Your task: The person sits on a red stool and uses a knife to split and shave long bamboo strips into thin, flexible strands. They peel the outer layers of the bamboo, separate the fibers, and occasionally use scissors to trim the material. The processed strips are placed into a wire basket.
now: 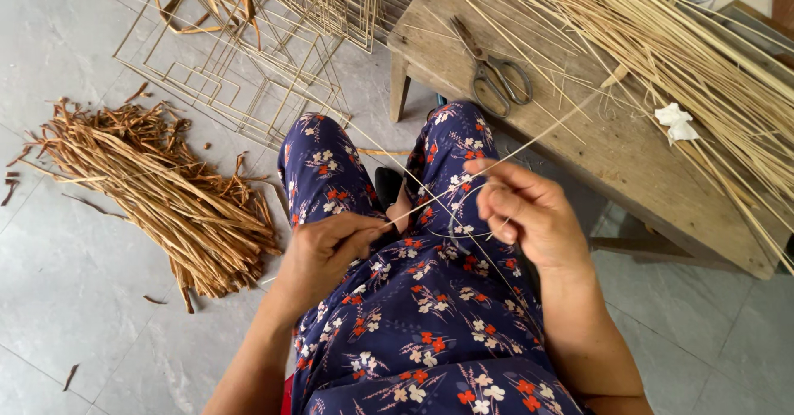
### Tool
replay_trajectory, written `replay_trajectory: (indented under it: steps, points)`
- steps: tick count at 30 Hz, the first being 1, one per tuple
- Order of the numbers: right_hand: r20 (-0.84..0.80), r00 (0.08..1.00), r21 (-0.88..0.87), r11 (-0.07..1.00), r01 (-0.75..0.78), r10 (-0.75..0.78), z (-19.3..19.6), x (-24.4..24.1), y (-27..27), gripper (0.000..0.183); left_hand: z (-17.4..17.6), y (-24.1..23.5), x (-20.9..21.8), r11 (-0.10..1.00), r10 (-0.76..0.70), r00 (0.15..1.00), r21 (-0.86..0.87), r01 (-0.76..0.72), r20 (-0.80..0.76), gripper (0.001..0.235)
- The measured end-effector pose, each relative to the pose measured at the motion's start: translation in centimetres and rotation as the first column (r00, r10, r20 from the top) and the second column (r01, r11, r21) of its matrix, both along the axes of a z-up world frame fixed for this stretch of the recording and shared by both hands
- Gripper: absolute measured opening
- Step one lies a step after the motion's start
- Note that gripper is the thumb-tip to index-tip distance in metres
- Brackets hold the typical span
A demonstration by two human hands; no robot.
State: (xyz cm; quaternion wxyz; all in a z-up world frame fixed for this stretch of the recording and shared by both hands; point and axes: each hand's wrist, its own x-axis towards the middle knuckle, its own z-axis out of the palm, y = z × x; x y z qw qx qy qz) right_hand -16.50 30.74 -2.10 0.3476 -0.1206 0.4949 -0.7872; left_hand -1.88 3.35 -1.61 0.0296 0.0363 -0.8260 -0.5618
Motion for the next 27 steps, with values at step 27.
replay_trajectory:
  steps: [27]
  points:
    - [-0.049, 0.981, -0.001, 0.982, 0.190, -0.190, -0.3, -2.8, 3.6, 0.042, 0.0, -2.1, -0.4, 0.986, -0.049, 0.997, -0.155, 0.059, 0.067, 0.018]
